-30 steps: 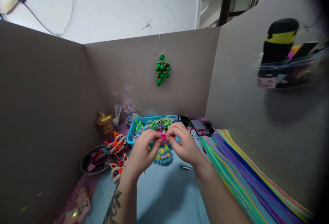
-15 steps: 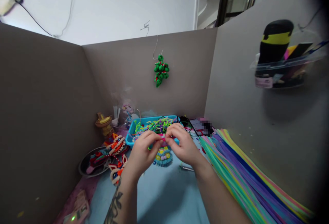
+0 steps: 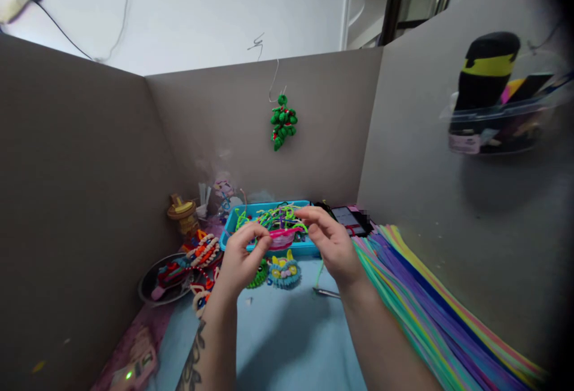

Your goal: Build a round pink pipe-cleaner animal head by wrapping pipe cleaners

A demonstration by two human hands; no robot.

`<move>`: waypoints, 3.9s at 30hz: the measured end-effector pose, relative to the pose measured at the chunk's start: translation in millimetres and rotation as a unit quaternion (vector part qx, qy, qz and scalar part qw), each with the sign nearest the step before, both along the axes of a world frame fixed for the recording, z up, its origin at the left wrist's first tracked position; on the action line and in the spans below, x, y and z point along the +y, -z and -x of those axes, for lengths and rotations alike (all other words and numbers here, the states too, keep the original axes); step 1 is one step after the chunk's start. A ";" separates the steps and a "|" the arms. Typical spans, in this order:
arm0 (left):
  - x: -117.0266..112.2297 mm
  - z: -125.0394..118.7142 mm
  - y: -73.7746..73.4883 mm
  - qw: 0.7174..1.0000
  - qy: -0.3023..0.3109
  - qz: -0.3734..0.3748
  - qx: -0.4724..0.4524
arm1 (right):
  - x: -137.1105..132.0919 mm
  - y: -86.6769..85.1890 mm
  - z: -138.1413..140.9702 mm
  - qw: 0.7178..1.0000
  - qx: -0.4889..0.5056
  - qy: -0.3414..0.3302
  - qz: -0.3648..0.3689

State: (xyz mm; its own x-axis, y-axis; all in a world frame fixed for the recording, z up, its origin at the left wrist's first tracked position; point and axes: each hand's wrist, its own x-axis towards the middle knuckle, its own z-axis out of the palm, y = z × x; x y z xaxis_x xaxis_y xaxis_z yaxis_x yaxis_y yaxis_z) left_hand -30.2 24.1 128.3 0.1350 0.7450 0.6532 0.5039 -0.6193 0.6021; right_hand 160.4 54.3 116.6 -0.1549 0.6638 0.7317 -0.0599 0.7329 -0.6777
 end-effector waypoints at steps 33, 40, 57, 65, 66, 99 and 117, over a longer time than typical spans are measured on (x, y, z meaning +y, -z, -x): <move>8.9 13.6 11.9 0.988 0.114 0.029 -0.100 | 2.2 1.2 -0.2 0.983 -0.095 -0.145 0.063; 11.4 20.8 11.9 0.989 0.110 0.064 -0.078 | -2.4 -3.9 -1.2 0.991 -0.126 -0.042 0.006; -4.5 5.0 -1.0 0.995 -0.003 0.095 -0.023 | -3.9 -1.6 9.0 0.988 -0.145 -0.031 0.044; -6.8 2.6 -4.5 0.994 0.036 0.105 -0.012 | -8.1 -2.6 9.7 0.990 -0.139 -0.026 0.024; -7.8 1.9 -5.9 0.995 0.036 0.097 0.005 | -8.3 -3.2 9.4 0.989 -0.143 -0.022 0.015; -19.2 -9.2 -12.7 0.977 -0.080 0.050 0.192 | -5.0 -0.5 13.6 0.987 -0.149 -0.011 0.060; -14.9 -2.7 -12.1 0.994 -0.025 0.078 0.078 | -6.5 -2.6 11.5 0.987 -0.145 -0.012 0.068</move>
State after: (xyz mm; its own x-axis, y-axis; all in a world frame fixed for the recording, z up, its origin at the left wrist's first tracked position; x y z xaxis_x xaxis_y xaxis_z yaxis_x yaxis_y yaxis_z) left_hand -27.5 9.2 140.3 0.1868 0.8440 0.5027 0.6266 -0.4965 0.6008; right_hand 148.9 47.8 119.2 -0.3617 0.7460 0.5591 0.1337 0.6351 -0.7608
